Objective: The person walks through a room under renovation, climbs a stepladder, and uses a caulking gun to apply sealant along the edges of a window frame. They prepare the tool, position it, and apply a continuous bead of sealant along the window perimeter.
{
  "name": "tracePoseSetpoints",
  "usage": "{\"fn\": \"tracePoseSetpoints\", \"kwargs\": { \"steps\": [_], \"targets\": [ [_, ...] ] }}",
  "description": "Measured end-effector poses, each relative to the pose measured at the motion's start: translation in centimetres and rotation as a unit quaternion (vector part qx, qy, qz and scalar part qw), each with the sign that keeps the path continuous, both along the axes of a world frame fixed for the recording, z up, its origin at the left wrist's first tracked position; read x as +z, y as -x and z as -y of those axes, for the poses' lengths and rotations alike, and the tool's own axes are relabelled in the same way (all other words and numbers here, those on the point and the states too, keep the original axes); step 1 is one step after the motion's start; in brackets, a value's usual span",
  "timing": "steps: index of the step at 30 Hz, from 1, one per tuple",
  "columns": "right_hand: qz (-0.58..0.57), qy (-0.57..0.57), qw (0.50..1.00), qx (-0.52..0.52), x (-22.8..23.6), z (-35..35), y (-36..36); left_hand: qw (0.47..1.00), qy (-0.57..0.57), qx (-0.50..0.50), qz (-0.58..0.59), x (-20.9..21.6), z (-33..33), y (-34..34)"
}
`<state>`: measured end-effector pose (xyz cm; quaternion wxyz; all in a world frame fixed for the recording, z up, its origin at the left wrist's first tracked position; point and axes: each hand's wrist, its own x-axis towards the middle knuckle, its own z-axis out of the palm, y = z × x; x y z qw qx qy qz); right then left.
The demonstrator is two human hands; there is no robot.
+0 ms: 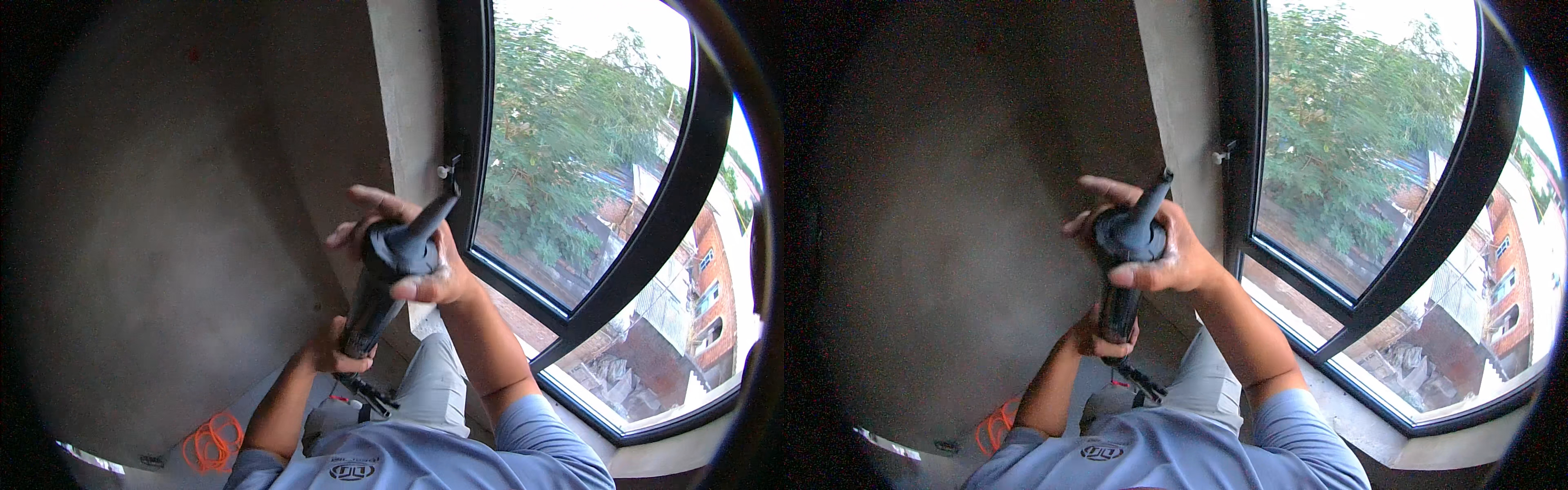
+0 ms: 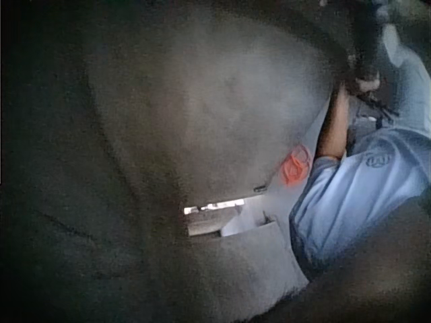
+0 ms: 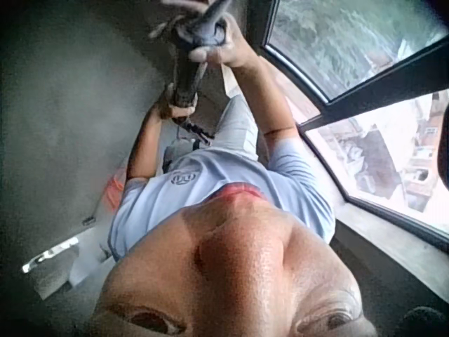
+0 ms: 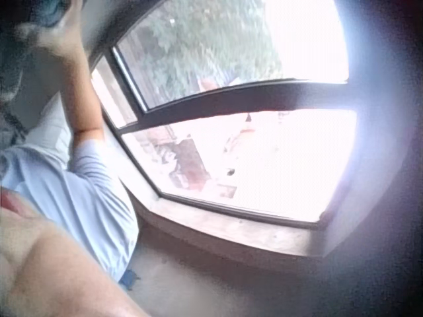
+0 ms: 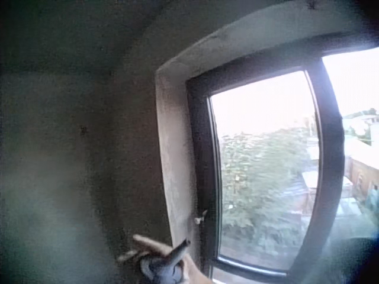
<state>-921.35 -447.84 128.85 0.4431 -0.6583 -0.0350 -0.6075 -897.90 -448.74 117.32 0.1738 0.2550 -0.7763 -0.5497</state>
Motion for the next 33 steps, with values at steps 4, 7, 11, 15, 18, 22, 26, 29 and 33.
{"fn": "tracePoseSetpoints", "kwargs": {
  "steps": [4, 7, 11, 15, 18, 22, 26, 29, 33],
  "targets": [
    [-0.015, 0.068, 0.995, 0.071, 0.3, -0.5, 0.5, 0.995, -0.048, -0.091, 0.014, 0.4, 0.4, 0.3],
    [-0.042, 0.091, 0.985, 0.143, 1.0, -1.0, 1.4, 0.987, -0.051, -0.151, 0.026, 0.9, 0.4, 1.0],
    [-0.062, 0.218, 0.960, 0.164, 2.4, -0.9, 2.4, 0.966, -0.127, -0.227, 0.012, 1.9, 0.2, 2.1],
    [-0.033, 0.247, 0.953, 0.170, 3.2, -0.2, 3.0, 0.956, -0.181, -0.232, -0.010, 2.9, 0.4, 2.9],
    [-0.022, 0.227, 0.954, 0.194, 2.8, -0.2, 3.3, 0.940, -0.196, -0.278, 0.036, 2.8, 0.8, 3.5],
    [-0.015, 0.234, 0.957, 0.171, 2.0, -0.5, 3.6, 0.931, -0.191, -0.311, -0.005, 2.4, 1.4, 3.8],
    [0.025, 0.231, 0.958, 0.169, 2.0, -0.5, 3.5, 0.926, -0.210, -0.312, 0.031, 2.7, 1.8, 3.7],
    [0.022, 0.285, 0.939, 0.190, 2.4, -0.3, 3.6, 0.909, -0.241, -0.339, 0.026, 3.2, 2.0, 4.0],
    [0.007, 0.258, 0.945, 0.202, 2.4, -0.8, 3.7, 0.890, -0.243, -0.383, 0.052, 3.0, 2.1, 4.8]
  ]
}}
